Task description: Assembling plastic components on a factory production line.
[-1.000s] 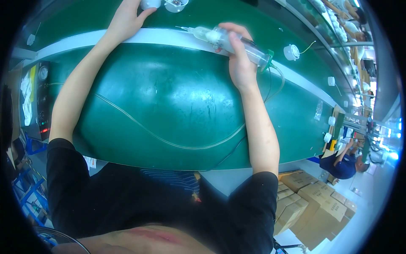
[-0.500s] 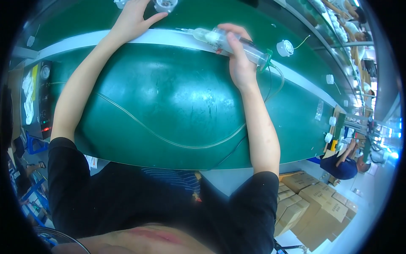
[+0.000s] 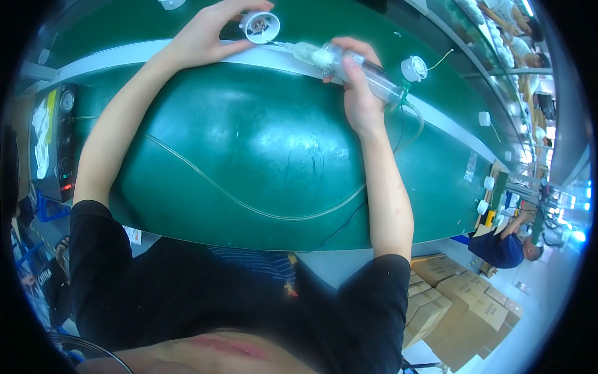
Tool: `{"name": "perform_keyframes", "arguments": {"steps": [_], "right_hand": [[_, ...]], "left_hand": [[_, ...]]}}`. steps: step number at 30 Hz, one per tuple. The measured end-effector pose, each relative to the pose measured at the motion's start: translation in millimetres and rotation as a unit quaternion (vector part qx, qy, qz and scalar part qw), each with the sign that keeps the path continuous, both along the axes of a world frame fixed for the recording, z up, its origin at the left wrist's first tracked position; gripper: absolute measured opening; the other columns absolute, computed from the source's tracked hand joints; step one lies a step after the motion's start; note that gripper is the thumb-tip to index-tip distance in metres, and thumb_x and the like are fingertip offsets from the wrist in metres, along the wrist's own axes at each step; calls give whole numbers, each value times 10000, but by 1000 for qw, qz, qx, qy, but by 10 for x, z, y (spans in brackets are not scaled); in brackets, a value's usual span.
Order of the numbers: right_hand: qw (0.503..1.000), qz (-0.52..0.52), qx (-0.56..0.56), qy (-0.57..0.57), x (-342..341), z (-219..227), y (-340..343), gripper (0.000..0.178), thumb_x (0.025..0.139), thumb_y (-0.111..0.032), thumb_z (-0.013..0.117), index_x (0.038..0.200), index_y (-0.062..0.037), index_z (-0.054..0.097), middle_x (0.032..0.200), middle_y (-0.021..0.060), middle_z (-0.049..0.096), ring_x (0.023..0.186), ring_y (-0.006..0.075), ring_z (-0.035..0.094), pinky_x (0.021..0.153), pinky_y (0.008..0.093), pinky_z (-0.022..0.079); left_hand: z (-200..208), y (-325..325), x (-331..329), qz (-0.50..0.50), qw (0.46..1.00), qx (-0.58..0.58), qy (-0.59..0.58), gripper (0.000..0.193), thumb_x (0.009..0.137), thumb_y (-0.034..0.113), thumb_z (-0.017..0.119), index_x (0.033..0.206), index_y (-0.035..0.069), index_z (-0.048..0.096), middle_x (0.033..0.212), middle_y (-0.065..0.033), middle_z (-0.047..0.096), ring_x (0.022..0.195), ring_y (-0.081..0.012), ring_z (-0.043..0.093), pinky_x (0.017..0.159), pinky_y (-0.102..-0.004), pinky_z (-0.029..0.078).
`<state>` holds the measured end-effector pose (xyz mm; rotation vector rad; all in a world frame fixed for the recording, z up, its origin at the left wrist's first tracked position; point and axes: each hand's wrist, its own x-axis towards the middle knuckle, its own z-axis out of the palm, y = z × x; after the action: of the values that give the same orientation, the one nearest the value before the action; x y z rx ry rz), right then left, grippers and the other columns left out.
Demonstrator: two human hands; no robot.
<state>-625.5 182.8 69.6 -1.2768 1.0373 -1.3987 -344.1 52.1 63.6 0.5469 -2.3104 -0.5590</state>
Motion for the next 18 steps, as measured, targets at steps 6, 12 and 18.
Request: {"name": "perform_keyframes", "arguments": {"steps": [6,12,18], "right_hand": [[1000,16,-25,10,-25,-6,-18,407,982,-292,665,1294,-43,586,1204,150,638,1060,237,634,902,373,530],[999,10,-14,44,-17,-8,-11,388,976,-240,688,1291,-38,584,1204,156,645,1030,247,657,929,382,533],[998,-7,-23,57,-6,-21,-3,371,977,-222,687,1280,-34,583,1198,154,646,998,245,666,931,381,533]], "left_hand": [[-83,-2,-17,-72,997,5,21,572,895,249,784,1404,104,568,1299,-142,659,1170,-301,663,993,-377,556],[-64,14,2,-79,995,-59,-12,572,920,243,758,1439,122,550,1313,-139,659,1162,-303,668,1008,-377,550],[-47,69,-30,-67,997,-39,-29,571,928,273,751,1440,122,548,1298,-138,667,1143,-308,675,998,-375,555]]}}
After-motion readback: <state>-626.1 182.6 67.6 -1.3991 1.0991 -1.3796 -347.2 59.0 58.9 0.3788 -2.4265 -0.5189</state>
